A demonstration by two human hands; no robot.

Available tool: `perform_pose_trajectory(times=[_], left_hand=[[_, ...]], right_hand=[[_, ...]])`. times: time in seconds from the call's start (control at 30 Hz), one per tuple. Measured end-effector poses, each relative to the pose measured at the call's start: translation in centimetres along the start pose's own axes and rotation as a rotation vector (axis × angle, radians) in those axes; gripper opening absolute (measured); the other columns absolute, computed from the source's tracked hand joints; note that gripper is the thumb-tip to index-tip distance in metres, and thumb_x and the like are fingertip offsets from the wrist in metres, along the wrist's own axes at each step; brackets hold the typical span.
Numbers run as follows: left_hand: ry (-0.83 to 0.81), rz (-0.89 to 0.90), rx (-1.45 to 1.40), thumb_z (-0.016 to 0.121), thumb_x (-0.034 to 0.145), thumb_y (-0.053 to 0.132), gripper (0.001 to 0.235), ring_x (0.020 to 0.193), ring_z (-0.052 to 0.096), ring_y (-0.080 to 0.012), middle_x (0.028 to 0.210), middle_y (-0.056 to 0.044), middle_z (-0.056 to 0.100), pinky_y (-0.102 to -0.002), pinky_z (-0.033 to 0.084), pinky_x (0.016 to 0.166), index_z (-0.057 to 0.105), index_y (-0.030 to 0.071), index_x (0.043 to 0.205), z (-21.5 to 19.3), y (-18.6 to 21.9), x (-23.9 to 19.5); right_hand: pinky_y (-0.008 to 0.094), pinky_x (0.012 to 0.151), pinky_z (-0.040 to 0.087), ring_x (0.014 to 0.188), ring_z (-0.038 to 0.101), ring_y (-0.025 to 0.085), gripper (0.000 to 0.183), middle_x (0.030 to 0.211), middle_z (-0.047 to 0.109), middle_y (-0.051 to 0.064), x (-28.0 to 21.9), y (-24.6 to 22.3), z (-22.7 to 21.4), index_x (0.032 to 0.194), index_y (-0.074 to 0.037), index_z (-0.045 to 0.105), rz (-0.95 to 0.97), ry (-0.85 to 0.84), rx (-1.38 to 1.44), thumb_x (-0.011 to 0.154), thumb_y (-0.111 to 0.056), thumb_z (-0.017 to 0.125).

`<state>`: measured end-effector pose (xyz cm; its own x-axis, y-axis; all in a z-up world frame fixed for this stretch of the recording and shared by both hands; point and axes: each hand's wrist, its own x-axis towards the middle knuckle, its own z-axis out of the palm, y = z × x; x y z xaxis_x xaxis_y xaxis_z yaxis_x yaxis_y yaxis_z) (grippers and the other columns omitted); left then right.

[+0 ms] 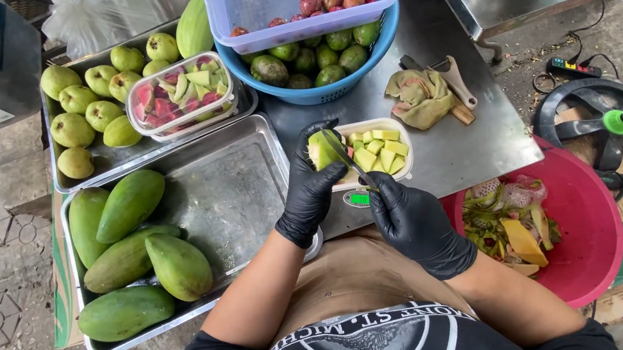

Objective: The person is cutting and preparing various fruits like guava and mango into containers at a food stall.

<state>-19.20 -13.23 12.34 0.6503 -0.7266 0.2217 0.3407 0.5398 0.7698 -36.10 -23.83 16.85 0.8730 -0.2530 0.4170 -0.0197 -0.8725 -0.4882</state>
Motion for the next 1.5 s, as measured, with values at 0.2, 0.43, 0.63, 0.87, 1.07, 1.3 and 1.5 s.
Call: perform_pose_trajectory(times=[0.2, 0.43, 0.63, 0.87, 1.07, 1.3, 1.5], left_hand=[[0.198, 0.045, 0.289, 0.087, 0.078, -0.002, 0.058, 0.111, 0.063, -0.0154, 0.123, -0.006, 0.063, -0.033, 0.057, 0.096, 0.058, 0.005, 0.127, 2.0, 0.1, -0.2], [0.315, 0.088, 0.421, 0.083, 0.083, 0.002, 0.044, 0.106, 0.065, -0.0139, 0.118, -0.006, 0.068, -0.029, 0.056, 0.094, 0.062, 0.003, 0.122, 1.7, 0.9, -0.3], [0.364, 0.043, 0.446, 0.081, 0.086, 0.002, 0.042, 0.103, 0.068, -0.0146, 0.115, -0.008, 0.071, -0.029, 0.057, 0.093, 0.065, -0.001, 0.126, 1.8, 0.0, -0.2], [0.207, -0.147, 0.145, 0.077, 0.082, -0.001, 0.063, 0.103, 0.070, -0.0127, 0.115, -0.002, 0.070, -0.028, 0.058, 0.090, 0.052, 0.013, 0.139, 2.3, 2.1, -0.2], [0.317, -0.266, 0.057, 0.077, 0.085, 0.000, 0.038, 0.091, 0.071, -0.0188, 0.105, -0.009, 0.073, -0.031, 0.059, 0.080, 0.065, -0.001, 0.121, -1.3, -6.5, -2.1], [0.552, -0.405, -0.154, 0.076, 0.084, 0.005, 0.024, 0.080, 0.071, -0.0213, 0.094, -0.012, 0.073, -0.032, 0.058, 0.071, 0.070, -0.002, 0.106, 0.6, -8.2, -2.9], [0.469, -0.326, -0.125, 0.078, 0.089, 0.008, 0.029, 0.087, 0.068, -0.0217, 0.102, -0.010, 0.069, -0.032, 0.057, 0.073, 0.067, 0.001, 0.115, 0.0, -7.0, -3.3]], right_hand=[[0.049, 0.054, 0.051, 0.064, 0.067, 0.039, 0.025, 0.076, 0.068, 0.021, 0.9, -0.5, 0.6, 0.119, -0.004, 0.059, 0.023, -0.055, -0.109, 0.096, -0.013, 0.061], [0.050, 0.054, 0.051, 0.064, 0.066, 0.040, 0.015, 0.072, 0.067, 0.019, 1.9, -1.0, 0.4, 0.110, -0.006, 0.060, 0.059, -0.174, -0.083, 0.101, -0.016, 0.053], [0.050, 0.056, 0.052, 0.064, 0.066, 0.041, 0.020, 0.072, 0.066, 0.021, 1.3, 1.4, 3.8, 0.110, -0.002, 0.062, 0.089, -0.217, -0.057, 0.100, -0.017, 0.052], [0.045, 0.071, 0.055, 0.083, 0.070, 0.039, 0.031, 0.091, 0.070, 0.025, 0.6, 3.3, 4.9, 0.122, 0.004, 0.062, 0.124, -0.086, 0.331, 0.101, -0.018, 0.054], [0.049, 0.073, 0.055, 0.086, 0.069, 0.041, 0.029, 0.096, 0.071, 0.025, -2.0, 6.0, 7.0, 0.118, 0.001, 0.064, 0.219, -0.181, 0.224, 0.099, -0.019, 0.056], [0.049, 0.066, 0.055, 0.077, 0.070, 0.038, 0.021, 0.085, 0.072, 0.016, -1.9, 7.5, 4.9, 0.109, -0.010, 0.067, 0.183, -0.318, -0.165, 0.099, -0.023, 0.054], [0.037, 0.063, 0.050, 0.071, 0.061, 0.024, 0.030, 0.080, 0.065, 0.014, -3.6, 13.7, 7.2, 0.103, -0.005, 0.069, 0.498, -0.376, 0.414, 0.105, -0.030, 0.053]])
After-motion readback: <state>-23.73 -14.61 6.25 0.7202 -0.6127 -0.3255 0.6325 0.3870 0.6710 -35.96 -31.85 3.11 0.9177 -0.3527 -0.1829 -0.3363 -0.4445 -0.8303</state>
